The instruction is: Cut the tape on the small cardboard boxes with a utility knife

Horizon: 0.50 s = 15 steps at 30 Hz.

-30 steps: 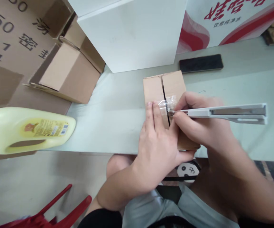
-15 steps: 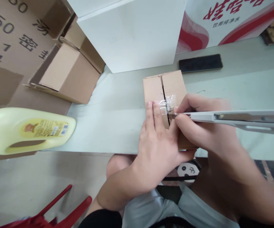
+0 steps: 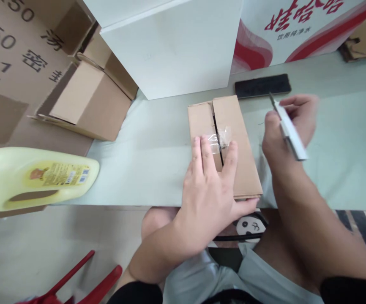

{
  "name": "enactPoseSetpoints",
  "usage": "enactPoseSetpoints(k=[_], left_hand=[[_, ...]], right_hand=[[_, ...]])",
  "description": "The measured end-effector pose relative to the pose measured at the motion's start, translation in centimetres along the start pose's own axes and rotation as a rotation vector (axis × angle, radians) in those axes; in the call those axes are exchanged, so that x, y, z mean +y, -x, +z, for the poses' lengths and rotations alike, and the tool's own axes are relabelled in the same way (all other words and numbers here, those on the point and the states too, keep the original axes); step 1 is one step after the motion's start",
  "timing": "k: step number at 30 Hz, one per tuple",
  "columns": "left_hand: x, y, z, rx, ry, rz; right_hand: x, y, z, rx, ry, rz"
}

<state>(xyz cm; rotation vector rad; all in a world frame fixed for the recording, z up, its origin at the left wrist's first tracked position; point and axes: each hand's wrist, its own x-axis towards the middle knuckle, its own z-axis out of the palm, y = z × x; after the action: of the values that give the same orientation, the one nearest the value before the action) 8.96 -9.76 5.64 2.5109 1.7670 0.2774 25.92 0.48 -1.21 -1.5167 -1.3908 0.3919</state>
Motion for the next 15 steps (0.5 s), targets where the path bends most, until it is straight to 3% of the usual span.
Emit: enactPoseSetpoints(k=[2, 5, 11, 15], left_hand=[[-0.2, 0.0, 0.0, -0.003, 0.042, -0.001], [-0.8, 0.2, -0.3, -0.024, 0.162, -0.017], [-3.2, 0.5, -1.2, 0.047, 0.472, -0.045], [-4.6, 0.2, -0.9, 0.158, 0.560, -0.180]], right_hand=[[0.8, -0.3, 0.7, 0.080, 0.066, 0.101], [1.0, -0.1, 1.0, 0.020, 0.156, 0.174], [1.7, 0.1, 0.9, -0.006, 0.203, 0.156], [1.9, 0.2, 1.2, -0.004, 0.179, 0.156]])
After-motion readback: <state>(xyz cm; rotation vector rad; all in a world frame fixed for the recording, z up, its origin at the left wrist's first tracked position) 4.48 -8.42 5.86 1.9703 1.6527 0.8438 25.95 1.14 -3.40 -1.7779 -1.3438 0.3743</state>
